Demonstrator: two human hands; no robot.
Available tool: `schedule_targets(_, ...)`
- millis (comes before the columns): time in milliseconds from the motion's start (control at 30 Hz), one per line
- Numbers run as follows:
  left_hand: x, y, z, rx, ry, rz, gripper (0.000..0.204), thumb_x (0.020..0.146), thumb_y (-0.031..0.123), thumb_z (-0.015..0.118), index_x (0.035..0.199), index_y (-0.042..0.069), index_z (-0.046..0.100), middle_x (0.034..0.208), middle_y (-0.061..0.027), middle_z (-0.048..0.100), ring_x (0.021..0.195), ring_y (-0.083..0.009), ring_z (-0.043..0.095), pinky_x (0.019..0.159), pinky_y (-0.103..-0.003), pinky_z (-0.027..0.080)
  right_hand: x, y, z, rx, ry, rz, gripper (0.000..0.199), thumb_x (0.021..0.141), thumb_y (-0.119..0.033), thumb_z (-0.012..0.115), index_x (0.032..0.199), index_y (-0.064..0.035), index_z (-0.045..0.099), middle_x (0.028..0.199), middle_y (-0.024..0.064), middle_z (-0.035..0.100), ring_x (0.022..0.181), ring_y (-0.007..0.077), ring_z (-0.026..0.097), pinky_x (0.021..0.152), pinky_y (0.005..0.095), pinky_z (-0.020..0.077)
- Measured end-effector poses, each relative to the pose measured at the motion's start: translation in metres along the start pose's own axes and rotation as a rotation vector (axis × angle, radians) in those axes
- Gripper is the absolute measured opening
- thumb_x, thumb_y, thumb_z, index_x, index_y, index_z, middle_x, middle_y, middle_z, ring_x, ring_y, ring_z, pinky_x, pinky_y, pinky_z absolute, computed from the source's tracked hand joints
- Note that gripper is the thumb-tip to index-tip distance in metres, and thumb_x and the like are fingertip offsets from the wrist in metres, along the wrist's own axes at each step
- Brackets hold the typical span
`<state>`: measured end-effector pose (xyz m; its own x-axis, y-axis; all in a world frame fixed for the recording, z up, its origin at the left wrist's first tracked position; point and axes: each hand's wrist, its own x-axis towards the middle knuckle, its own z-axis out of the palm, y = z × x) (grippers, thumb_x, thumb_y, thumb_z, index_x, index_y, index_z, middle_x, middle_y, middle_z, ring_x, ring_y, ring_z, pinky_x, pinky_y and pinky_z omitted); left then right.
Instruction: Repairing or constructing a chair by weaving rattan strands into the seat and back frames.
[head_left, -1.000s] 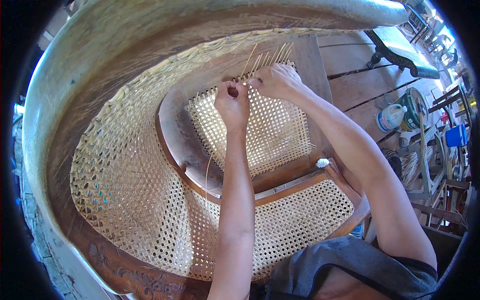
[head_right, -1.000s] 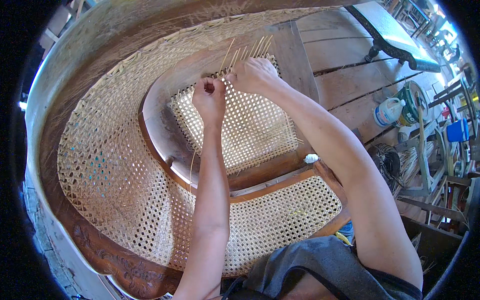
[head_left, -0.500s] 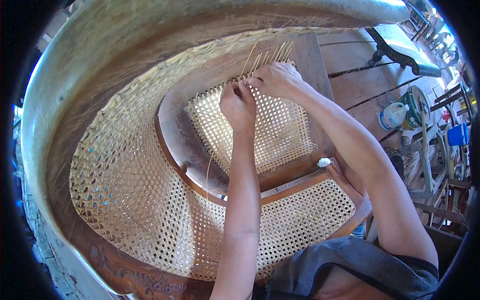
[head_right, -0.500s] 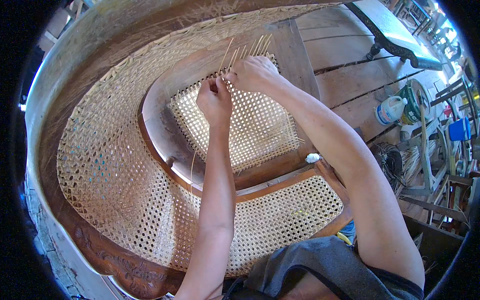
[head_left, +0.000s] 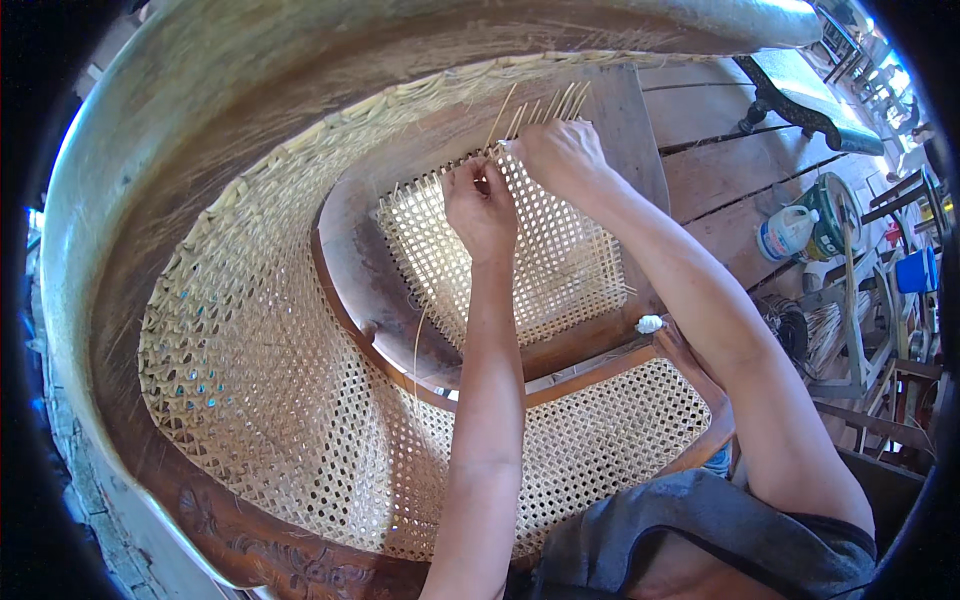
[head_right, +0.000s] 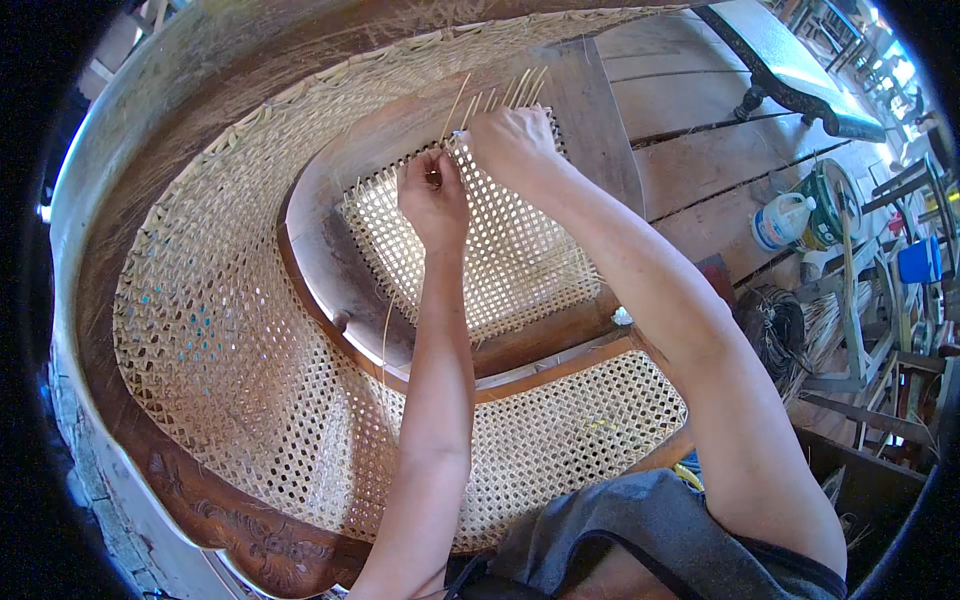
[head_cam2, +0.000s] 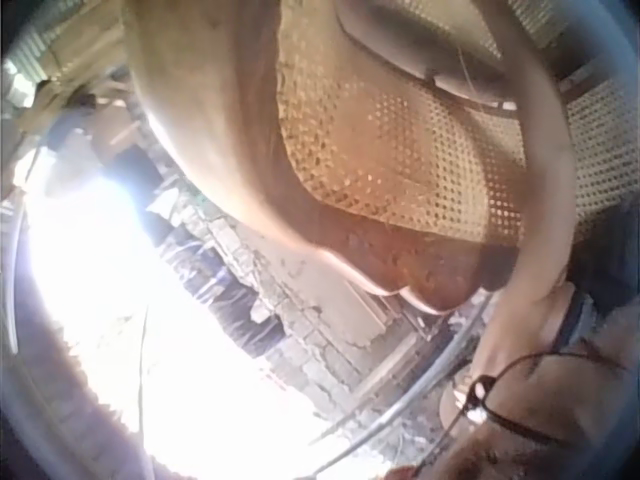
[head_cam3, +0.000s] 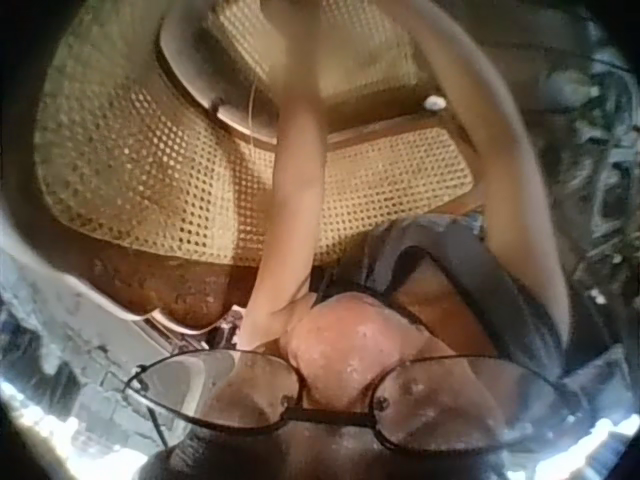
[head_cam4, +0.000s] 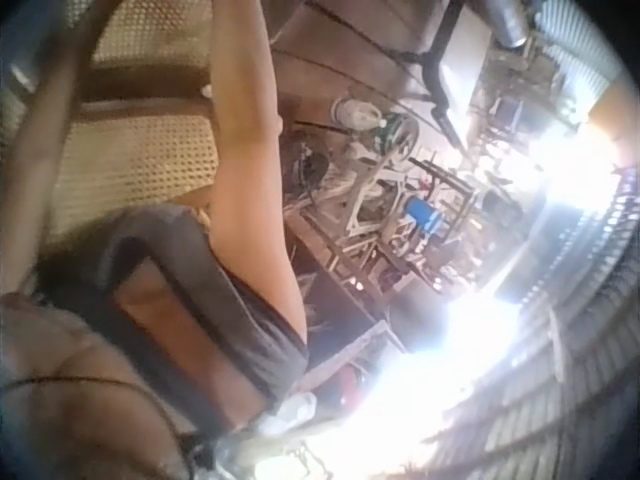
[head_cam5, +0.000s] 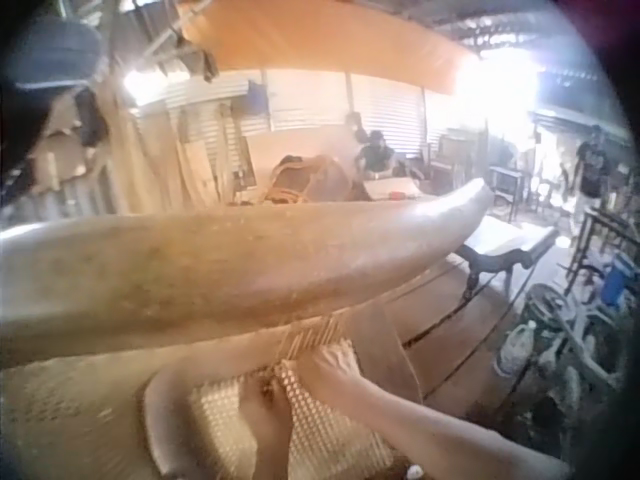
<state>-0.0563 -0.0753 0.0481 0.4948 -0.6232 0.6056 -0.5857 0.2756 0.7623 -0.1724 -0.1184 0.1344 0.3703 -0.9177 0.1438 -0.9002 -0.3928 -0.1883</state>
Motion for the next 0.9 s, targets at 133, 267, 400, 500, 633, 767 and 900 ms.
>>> schedule_targets(133,-0.001,-0.002,0.002,0.076,-0.007,0.046,0.011,0.086,0.010,0.066,0.090,-0.001,0.065,0.082,-0.0152,0.061,0.072,-0.0286,0.061,0.066,-0.038,0.051,0.004,-0.006,0.006,-0.001,-0.027,-0.059,0.048,0.095,-0.043,0.050,0.082,-0.0003,0.069,0.078,0.0210,0.068,0.081,0.0354,0.069,0.074,0.0484,0.0505)
schedule_targets(267,0.000,0.000,-0.001,0.112,-0.033,0.029,0.012,0.086,0.010,0.066,0.091,0.000,0.064,0.082,-0.0152,0.061,0.074,-0.0299,0.061,0.066,-0.040,0.051,0.010,-0.001,-0.002,0.031,-0.031,-0.012,0.051,0.095,-0.052,0.047,0.086,-0.0079,0.071,0.078,0.0174,0.069,0.081,0.0360,0.068,0.077,0.0489,0.0508)
schedule_targets(400,-0.003,0.012,-0.005,0.049,-0.039,0.028,0.023,0.083,0.012,0.065,0.102,0.000,0.059,0.088,-0.0153,0.057,0.074,-0.0292,0.060,0.063,-0.039,0.051,0.011,0.020,-0.016,0.082,0.091,0.096,0.056,0.095,-0.056,0.044,0.092,-0.0074,0.070,0.087,0.0203,0.069,0.084,0.0370,0.068,0.077,0.0474,0.0526)
schedule_targets(500,-0.031,0.030,-0.020,-0.139,-0.103,-0.184,0.026,0.079,0.008,0.070,0.100,-0.002,0.057,0.081,-0.0085,0.054,0.070,-0.0164,0.052,0.060,-0.030,0.044,-0.015,0.036,-0.023,0.296,0.116,0.135,0.059,0.093,-0.058,0.047,0.091,-0.0033,0.068,0.078,0.0243,0.066,0.082,0.0409,0.066,0.073,0.0466,0.0513)
schedule_targets(633,-0.086,0.105,-0.041,-0.759,-0.451,-0.581,0.022,0.090,0.016,0.065,0.106,0.003,0.058,0.087,-0.0017,0.061,0.082,-0.0101,0.058,0.075,-0.025,0.048,-0.104,0.059,-0.041,0.648,0.029,0.051,0.043,0.095,-0.041,0.053,0.090,0.0009,0.064,0.080,0.0211,0.064,0.070,0.0330,0.064,0.067,0.0406,0.0495)
schedule_targets(767,-0.151,0.154,-0.050,-1.197,-0.840,-0.944,0.019,0.089,0.015,0.060,0.104,0.005,0.058,0.079,-0.0005,0.058,0.071,-0.0108,0.057,0.065,-0.025,0.048,-0.221,0.054,-0.068,0.735,0.045,0.023,0.017,0.096,-0.015,0.054,0.098,-0.0001,0.063,0.080,0.0145,0.064,0.072,0.0208,0.063,0.067,0.0317,0.0489)
schedule_targets(900,-0.194,0.174,-0.066,-0.861,-0.911,-1.187,0.021,0.093,0.021,0.058,0.106,0.006,0.062,0.066,0.0029,0.053,0.046,-0.0051,0.043,0.039,-0.022,0.034,-0.349,0.123,-0.092,0.735,-0.204,0.217,0.015,0.091,-0.013,0.061,0.100,-0.0032,0.066,0.084,0.0094,0.067,0.074,0.0150,0.063,0.068,0.0291,0.0497)
